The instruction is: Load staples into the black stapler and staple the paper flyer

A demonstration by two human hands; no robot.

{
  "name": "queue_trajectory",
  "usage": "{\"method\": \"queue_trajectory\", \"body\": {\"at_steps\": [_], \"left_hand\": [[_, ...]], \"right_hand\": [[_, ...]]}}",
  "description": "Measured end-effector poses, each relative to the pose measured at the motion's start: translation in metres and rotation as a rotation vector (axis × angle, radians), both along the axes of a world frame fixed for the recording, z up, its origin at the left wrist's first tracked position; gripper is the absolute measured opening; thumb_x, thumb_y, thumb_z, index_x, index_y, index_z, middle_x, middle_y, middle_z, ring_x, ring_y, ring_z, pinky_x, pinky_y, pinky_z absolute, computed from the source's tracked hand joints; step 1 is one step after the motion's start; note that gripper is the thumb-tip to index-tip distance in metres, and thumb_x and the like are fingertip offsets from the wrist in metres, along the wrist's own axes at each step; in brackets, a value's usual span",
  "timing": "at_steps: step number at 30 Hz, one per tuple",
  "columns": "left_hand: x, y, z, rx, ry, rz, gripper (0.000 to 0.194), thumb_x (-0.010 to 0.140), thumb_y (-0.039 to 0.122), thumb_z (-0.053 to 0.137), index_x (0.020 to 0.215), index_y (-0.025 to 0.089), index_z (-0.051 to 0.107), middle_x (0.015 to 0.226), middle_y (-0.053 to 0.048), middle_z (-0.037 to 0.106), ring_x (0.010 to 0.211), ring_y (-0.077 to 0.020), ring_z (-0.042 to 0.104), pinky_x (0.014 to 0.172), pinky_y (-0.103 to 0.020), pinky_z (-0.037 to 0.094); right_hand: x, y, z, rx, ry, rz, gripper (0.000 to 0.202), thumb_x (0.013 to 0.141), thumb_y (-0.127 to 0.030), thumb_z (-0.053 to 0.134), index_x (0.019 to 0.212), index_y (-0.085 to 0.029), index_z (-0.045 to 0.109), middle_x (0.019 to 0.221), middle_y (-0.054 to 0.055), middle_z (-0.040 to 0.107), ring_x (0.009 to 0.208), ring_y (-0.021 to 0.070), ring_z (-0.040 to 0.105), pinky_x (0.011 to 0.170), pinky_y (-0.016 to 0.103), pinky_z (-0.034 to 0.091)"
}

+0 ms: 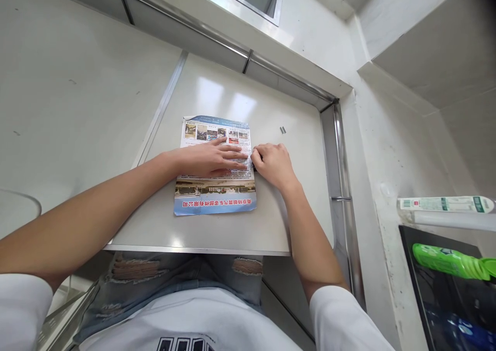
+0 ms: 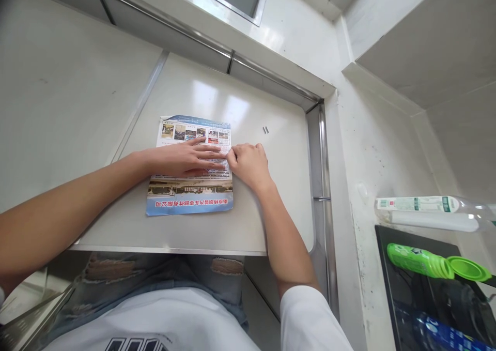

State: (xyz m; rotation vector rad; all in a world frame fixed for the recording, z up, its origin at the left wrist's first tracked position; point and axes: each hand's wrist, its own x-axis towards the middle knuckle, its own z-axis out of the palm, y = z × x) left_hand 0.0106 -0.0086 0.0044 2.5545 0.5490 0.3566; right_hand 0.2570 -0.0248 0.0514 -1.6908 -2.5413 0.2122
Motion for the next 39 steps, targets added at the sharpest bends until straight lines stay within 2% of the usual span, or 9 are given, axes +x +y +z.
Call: {"method": "queue_trajectory", "body": {"at_steps": [8, 14, 21, 33, 39], "left_hand": [[-0.002, 0.001, -0.004, 0.038, -0.037, -0.003, 0.047, 0.105, 0.036, 0.054, 0.151, 0.045, 0.059, 0.164, 0.001, 0.050, 0.155, -0.0270, 0.042, 0.131, -0.047, 0.020], [-0.002, 0.002, -0.007, 0.046, -0.047, 0.004, 0.045, 0.104, 0.037, 0.057, 0.148, 0.042, 0.062, 0.162, 0.000, 0.052, 0.154, -0.0272, 0.044, 0.132, -0.047, 0.020], [-0.002, 0.002, -0.011, 0.063, 0.003, -0.011, 0.046, 0.107, 0.038, 0.048, 0.151, 0.038, 0.060, 0.167, -0.001, 0.046, 0.159, -0.0258, 0.036, 0.133, -0.048, 0.013], [-0.003, 0.005, -0.010, 0.089, -0.051, -0.013, 0.040, 0.105, 0.034, 0.055, 0.142, 0.037, 0.068, 0.162, -0.005, 0.053, 0.154, -0.0268, 0.043, 0.131, -0.047, 0.021], [-0.006, 0.007, -0.008, 0.175, -0.036, -0.051, 0.041, 0.106, 0.030, 0.052, 0.144, 0.034, 0.067, 0.159, -0.008, 0.055, 0.152, -0.0288, 0.046, 0.128, -0.048, 0.026]], "right_hand": [[-0.002, 0.000, -0.005, -0.013, -0.070, 0.001, 0.039, 0.102, -0.020, 0.042, 0.065, -0.021, 0.053, 0.078, 0.009, 0.072, 0.084, 0.0250, 0.063, 0.082, 0.041, 0.032], [-0.004, -0.002, -0.009, 0.070, -0.166, 0.063, 0.030, 0.107, -0.020, 0.037, 0.090, -0.020, 0.062, 0.095, 0.010, 0.074, 0.093, 0.0261, 0.064, 0.080, 0.038, 0.031], [-0.011, -0.006, -0.015, 0.091, -0.257, 0.080, 0.032, 0.109, -0.024, 0.035, 0.101, -0.017, 0.065, 0.102, 0.015, 0.075, 0.095, 0.0288, 0.062, 0.081, 0.039, 0.032], [-0.026, -0.012, -0.022, 0.082, -0.320, 0.002, 0.032, 0.105, -0.017, 0.035, 0.107, -0.013, 0.066, 0.107, 0.021, 0.071, 0.096, 0.0327, 0.061, 0.087, 0.043, 0.034], [-0.024, -0.010, -0.021, 0.111, -0.236, 0.009, 0.032, 0.107, -0.022, 0.037, 0.099, -0.016, 0.067, 0.099, 0.016, 0.074, 0.094, 0.0305, 0.062, 0.082, 0.040, 0.034]]}}
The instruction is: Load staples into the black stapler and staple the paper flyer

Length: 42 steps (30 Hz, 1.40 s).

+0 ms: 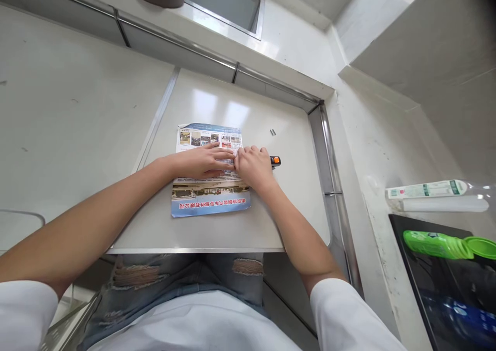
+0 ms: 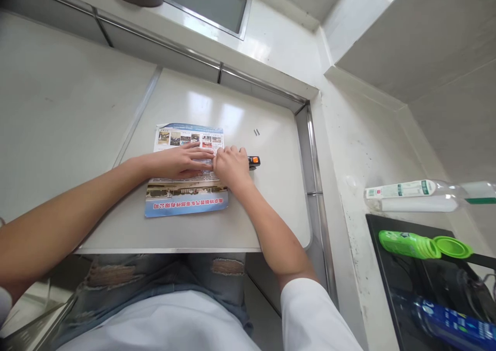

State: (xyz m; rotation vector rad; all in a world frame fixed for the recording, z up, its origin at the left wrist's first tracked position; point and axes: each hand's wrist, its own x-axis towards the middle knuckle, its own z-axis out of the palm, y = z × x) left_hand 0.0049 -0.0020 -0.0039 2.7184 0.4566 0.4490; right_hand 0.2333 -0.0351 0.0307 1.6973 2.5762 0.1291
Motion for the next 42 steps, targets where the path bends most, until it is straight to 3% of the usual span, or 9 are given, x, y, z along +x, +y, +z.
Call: {"method": "queue_trajectory", "body": {"at_steps": [7, 11, 15, 18, 23, 31, 35, 38, 42], "left_hand": [[-0.001, 0.001, 0.001, 0.013, 0.010, -0.015, 0.043, 0.108, 0.032, 0.049, 0.148, 0.035, 0.063, 0.157, -0.007, 0.058, 0.148, -0.0277, 0.050, 0.127, -0.048, 0.028], [0.000, 0.001, 0.005, 0.008, -0.019, -0.032, 0.037, 0.107, 0.032, 0.051, 0.139, 0.032, 0.070, 0.148, -0.008, 0.065, 0.138, -0.0261, 0.059, 0.121, -0.045, 0.036], [0.001, 0.000, 0.008, 0.010, -0.058, -0.028, 0.032, 0.106, 0.031, 0.053, 0.128, 0.031, 0.076, 0.137, -0.008, 0.072, 0.126, -0.0247, 0.066, 0.114, -0.042, 0.041], [0.001, 0.000, 0.009, 0.006, -0.075, -0.025, 0.029, 0.106, 0.030, 0.055, 0.124, 0.031, 0.077, 0.132, -0.008, 0.074, 0.119, -0.0239, 0.068, 0.110, -0.041, 0.042], [0.001, 0.000, 0.008, -0.004, -0.051, -0.030, 0.029, 0.105, 0.026, 0.054, 0.123, 0.028, 0.077, 0.128, -0.009, 0.075, 0.112, -0.0234, 0.070, 0.108, -0.042, 0.042], [0.005, -0.002, 0.010, -0.034, -0.047, -0.109, 0.036, 0.104, 0.024, 0.054, 0.135, 0.029, 0.072, 0.140, -0.009, 0.071, 0.124, -0.0246, 0.068, 0.118, -0.044, 0.041], [0.008, -0.005, 0.012, 0.097, -0.110, -0.158, 0.033, 0.102, 0.018, 0.053, 0.126, 0.025, 0.074, 0.131, -0.009, 0.075, 0.122, -0.0228, 0.069, 0.111, -0.039, 0.049], [0.004, -0.007, 0.012, 0.301, -0.222, 0.001, 0.021, 0.096, 0.015, 0.055, 0.100, 0.022, 0.074, 0.103, -0.006, 0.079, 0.096, -0.0204, 0.074, 0.081, -0.033, 0.057], [-0.006, -0.005, 0.012, 0.466, -0.329, 0.349, 0.011, 0.085, 0.017, 0.058, 0.077, 0.022, 0.063, 0.077, -0.001, 0.071, 0.069, -0.0178, 0.066, 0.059, -0.030, 0.047]], "right_hand": [[0.041, 0.021, 0.008, 0.042, 0.372, 0.009, 0.028, 0.108, -0.039, 0.045, 0.089, -0.023, 0.059, 0.089, 0.006, 0.068, 0.081, 0.0223, 0.056, 0.069, 0.032, 0.031], [0.069, 0.035, 0.004, 0.014, 0.527, 0.117, 0.033, 0.095, -0.054, 0.069, 0.092, -0.023, 0.056, 0.088, 0.004, 0.065, 0.081, 0.0225, 0.054, 0.074, 0.033, 0.039], [0.093, 0.043, -0.001, -0.089, 0.652, 0.217, 0.041, 0.082, -0.050, 0.084, 0.103, -0.025, 0.059, 0.101, 0.005, 0.067, 0.090, 0.0252, 0.059, 0.086, 0.039, 0.046], [0.110, 0.049, -0.004, -0.110, 0.654, 0.195, 0.043, 0.078, -0.049, 0.087, 0.102, -0.025, 0.062, 0.102, 0.004, 0.069, 0.096, 0.0277, 0.062, 0.094, 0.044, 0.046], [0.123, 0.055, -0.012, -0.186, 0.753, 0.117, 0.049, 0.077, -0.057, 0.085, 0.105, -0.023, 0.063, 0.097, 0.003, 0.069, 0.087, 0.0243, 0.062, 0.081, 0.038, 0.049], [0.067, 0.044, -0.010, 0.185, 0.793, -0.150, 0.040, 0.093, -0.063, 0.066, 0.091, -0.024, 0.058, 0.083, 0.003, 0.065, 0.074, 0.0208, 0.054, 0.071, 0.034, 0.044], [0.026, 0.028, -0.009, 0.078, 0.814, -0.089, 0.028, 0.099, -0.052, 0.060, 0.098, -0.024, 0.057, 0.086, 0.003, 0.067, 0.075, 0.0209, 0.056, 0.069, 0.032, 0.042], [0.006, 0.022, -0.014, -0.009, 0.779, -0.021, 0.019, 0.096, -0.041, 0.062, 0.094, -0.024, 0.056, 0.086, 0.003, 0.066, 0.076, 0.0207, 0.057, 0.069, 0.032, 0.041], [-0.003, 0.017, -0.015, -0.036, 0.684, 0.056, 0.012, 0.094, -0.034, 0.062, 0.097, -0.024, 0.057, 0.097, 0.006, 0.069, 0.088, 0.0238, 0.060, 0.074, 0.032, 0.042]]}}
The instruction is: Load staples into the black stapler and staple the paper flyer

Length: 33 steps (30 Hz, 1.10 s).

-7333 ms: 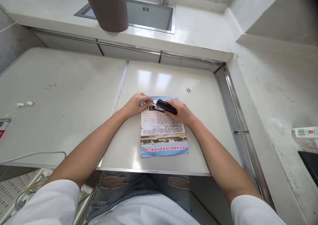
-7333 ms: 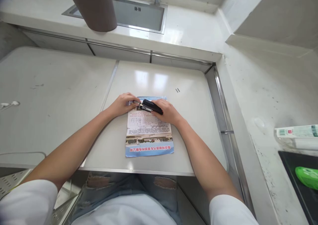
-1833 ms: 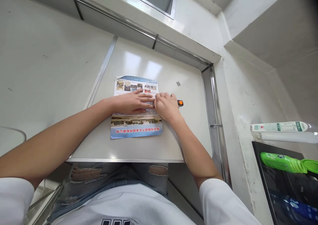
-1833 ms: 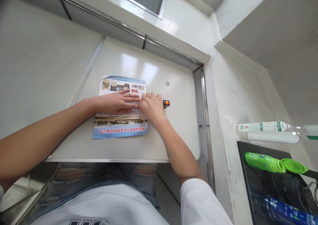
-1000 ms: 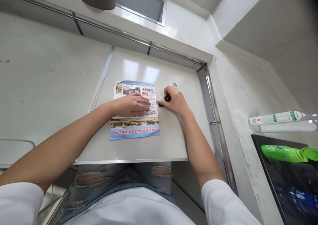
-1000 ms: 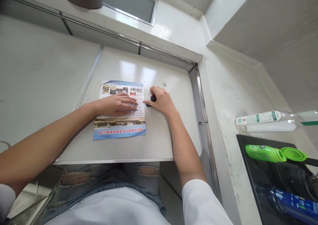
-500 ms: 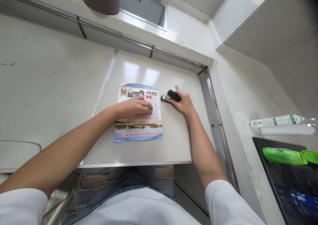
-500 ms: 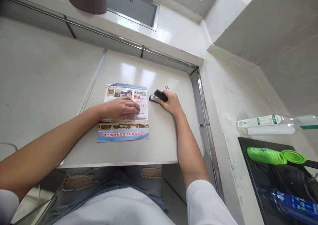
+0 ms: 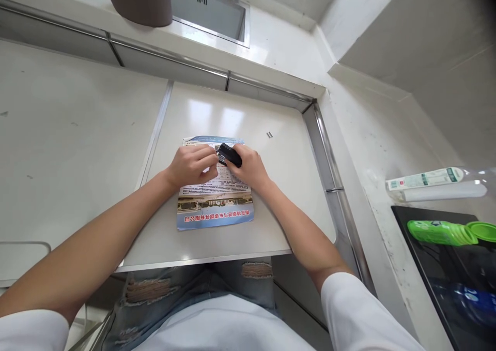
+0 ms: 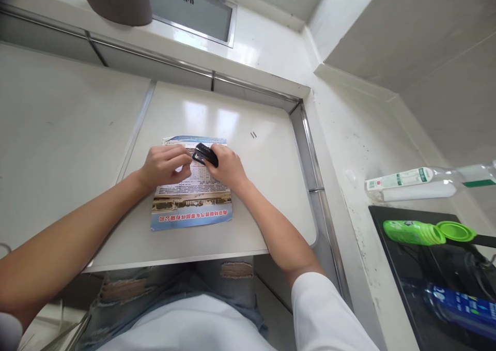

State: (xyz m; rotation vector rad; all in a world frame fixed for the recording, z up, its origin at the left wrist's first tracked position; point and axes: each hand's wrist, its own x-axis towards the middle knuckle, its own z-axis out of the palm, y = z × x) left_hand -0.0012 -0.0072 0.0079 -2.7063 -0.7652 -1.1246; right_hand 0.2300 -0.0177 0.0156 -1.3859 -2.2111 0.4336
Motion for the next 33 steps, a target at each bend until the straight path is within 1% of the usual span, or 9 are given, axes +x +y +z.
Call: {"method": "queue_trajectory", "body": {"at_steps": [6, 14, 19, 22, 24, 26, 28, 30, 33], "left_hand": [[-0.003, 0.003, 0.001, -0.223, -0.024, 0.202, 0.008, 0.081, 0.018, 0.055, 0.076, 0.021, 0.061, 0.077, -0.002, 0.070, 0.063, -0.0155, 0.058, 0.057, -0.029, 0.040], [-0.001, 0.003, 0.000, -0.388, 0.009, 0.185, 0.009, 0.079, 0.018, 0.054, 0.075, 0.020, 0.061, 0.076, -0.002, 0.068, 0.058, -0.0131, 0.052, 0.054, -0.026, 0.032], [-0.001, 0.009, -0.003, -0.502, 0.087, 0.170, 0.009, 0.076, 0.018, 0.054, 0.067, 0.020, 0.056, 0.066, -0.001, 0.062, 0.055, -0.0144, 0.048, 0.054, -0.028, 0.029], [-0.003, 0.013, -0.005, -0.536, 0.102, 0.175, 0.013, 0.075, 0.019, 0.053, 0.062, 0.020, 0.051, 0.056, 0.000, 0.052, 0.052, -0.0150, 0.042, 0.054, -0.030, 0.026], [-0.004, 0.015, -0.006, -0.553, 0.105, 0.169, 0.015, 0.076, 0.019, 0.050, 0.060, 0.020, 0.048, 0.054, 0.000, 0.046, 0.052, -0.0151, 0.039, 0.054, -0.030, 0.025], [-0.004, 0.015, -0.005, -0.571, 0.105, 0.177, 0.018, 0.076, 0.019, 0.048, 0.059, 0.020, 0.045, 0.053, 0.000, 0.042, 0.052, -0.0150, 0.036, 0.055, -0.031, 0.025], [-0.003, 0.014, -0.003, -0.570, 0.099, 0.240, 0.020, 0.078, 0.020, 0.049, 0.058, 0.020, 0.044, 0.053, 0.000, 0.039, 0.051, -0.0150, 0.034, 0.056, -0.031, 0.023], [-0.003, 0.013, 0.000, -0.529, 0.076, 0.372, 0.021, 0.080, 0.021, 0.050, 0.060, 0.020, 0.046, 0.052, -0.001, 0.038, 0.051, -0.0154, 0.033, 0.056, -0.032, 0.021], [-0.009, 0.016, 0.001, -0.446, 0.012, 0.607, 0.018, 0.086, 0.022, 0.051, 0.068, 0.021, 0.054, 0.054, -0.001, 0.041, 0.052, -0.0167, 0.037, 0.058, -0.032, 0.019]], "right_hand": [[0.026, 0.006, 0.014, -0.097, -0.076, 0.031, 0.010, 0.090, -0.035, 0.068, 0.088, -0.026, 0.064, 0.093, 0.005, 0.072, 0.084, 0.0241, 0.061, 0.070, 0.033, 0.042], [0.119, 0.024, 0.033, -0.311, -0.096, 0.079, 0.014, 0.085, -0.036, 0.068, 0.086, -0.021, 0.068, 0.082, 0.002, 0.070, 0.075, 0.0201, 0.059, 0.067, 0.031, 0.041], [0.161, 0.028, 0.038, -0.394, -0.163, -0.043, 0.018, 0.082, -0.038, 0.072, 0.086, -0.021, 0.066, 0.084, 0.003, 0.070, 0.076, 0.0214, 0.059, 0.065, 0.031, 0.041], [0.174, 0.029, 0.037, -0.413, -0.134, 0.011, 0.031, 0.083, -0.050, 0.075, 0.091, -0.022, 0.066, 0.090, 0.003, 0.071, 0.080, 0.0220, 0.060, 0.067, 0.031, 0.042], [0.181, 0.032, 0.031, -0.404, -0.037, 0.017, 0.041, 0.088, -0.064, 0.067, 0.092, -0.022, 0.067, 0.088, 0.003, 0.069, 0.079, 0.0210, 0.058, 0.067, 0.031, 0.042], [0.188, 0.037, 0.019, -0.313, 0.120, -0.127, 0.055, 0.097, -0.072, 0.045, 0.084, -0.022, 0.064, 0.080, 0.003, 0.064, 0.072, 0.0194, 0.055, 0.065, 0.032, 0.042], [0.196, 0.046, 0.003, -0.137, 0.224, -0.389, 0.065, 0.102, -0.072, 0.027, 0.072, -0.022, 0.057, 0.070, 0.003, 0.057, 0.064, 0.0183, 0.051, 0.063, 0.033, 0.041], [0.204, 0.055, -0.012, 0.015, 0.185, -0.601, 0.064, 0.101, -0.071, 0.029, 0.064, -0.024, 0.049, 0.061, 0.002, 0.051, 0.061, 0.0182, 0.049, 0.063, 0.034, 0.040], [0.210, 0.066, -0.025, 0.054, 0.069, -0.712, 0.060, 0.100, -0.067, 0.036, 0.060, -0.024, 0.048, 0.057, 0.002, 0.050, 0.061, 0.0193, 0.050, 0.064, 0.034, 0.040]]}}
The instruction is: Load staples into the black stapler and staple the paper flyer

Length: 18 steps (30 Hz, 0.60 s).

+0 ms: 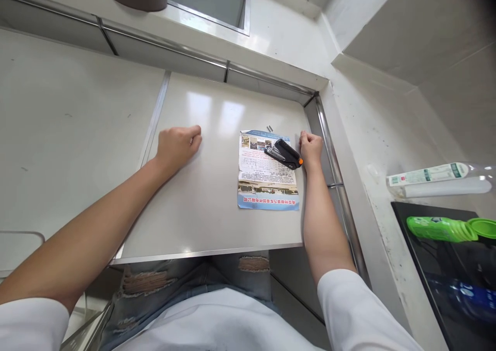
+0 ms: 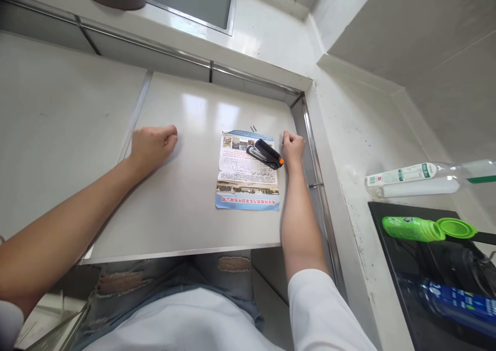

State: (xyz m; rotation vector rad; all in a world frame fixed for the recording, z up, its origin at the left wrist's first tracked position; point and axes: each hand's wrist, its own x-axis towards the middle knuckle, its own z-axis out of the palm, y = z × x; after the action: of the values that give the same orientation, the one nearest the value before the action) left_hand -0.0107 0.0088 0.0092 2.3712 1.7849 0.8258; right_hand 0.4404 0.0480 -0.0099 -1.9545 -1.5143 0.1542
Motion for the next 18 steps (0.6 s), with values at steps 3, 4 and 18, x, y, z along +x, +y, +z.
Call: {"method": "queue_trajectory", "body": {"at_steps": [3, 4, 18], "left_hand": [[-0.010, 0.008, -0.004, -0.006, -0.005, 0.100, 0.017, 0.089, 0.022, 0.050, 0.074, 0.022, 0.058, 0.051, -0.001, 0.039, 0.052, -0.0185, 0.041, 0.058, -0.032, 0.020], [-0.012, 0.010, -0.007, -0.023, -0.006, 0.104, 0.017, 0.089, 0.023, 0.051, 0.074, 0.022, 0.059, 0.050, -0.001, 0.038, 0.051, -0.0193, 0.042, 0.058, -0.031, 0.021], [-0.012, 0.007, -0.001, 0.024, -0.075, 0.042, 0.016, 0.089, 0.017, 0.048, 0.080, 0.023, 0.061, 0.063, -0.004, 0.055, 0.062, -0.0212, 0.053, 0.058, -0.033, 0.028]], "right_hand": [[-0.002, 0.003, -0.001, -0.039, -0.039, 0.003, 0.056, 0.100, -0.061, 0.040, 0.060, -0.024, 0.049, 0.056, 0.003, 0.051, 0.061, 0.0188, 0.049, 0.063, 0.034, 0.038], [-0.004, 0.003, 0.000, -0.048, -0.056, 0.007, 0.053, 0.099, -0.059, 0.043, 0.059, -0.024, 0.047, 0.056, 0.002, 0.050, 0.060, 0.0183, 0.047, 0.062, 0.034, 0.036], [-0.012, -0.001, 0.005, -0.060, -0.092, -0.002, 0.046, 0.095, -0.041, 0.058, 0.057, -0.024, 0.039, 0.057, 0.001, 0.047, 0.061, 0.0165, 0.040, 0.062, 0.034, 0.027]]}}
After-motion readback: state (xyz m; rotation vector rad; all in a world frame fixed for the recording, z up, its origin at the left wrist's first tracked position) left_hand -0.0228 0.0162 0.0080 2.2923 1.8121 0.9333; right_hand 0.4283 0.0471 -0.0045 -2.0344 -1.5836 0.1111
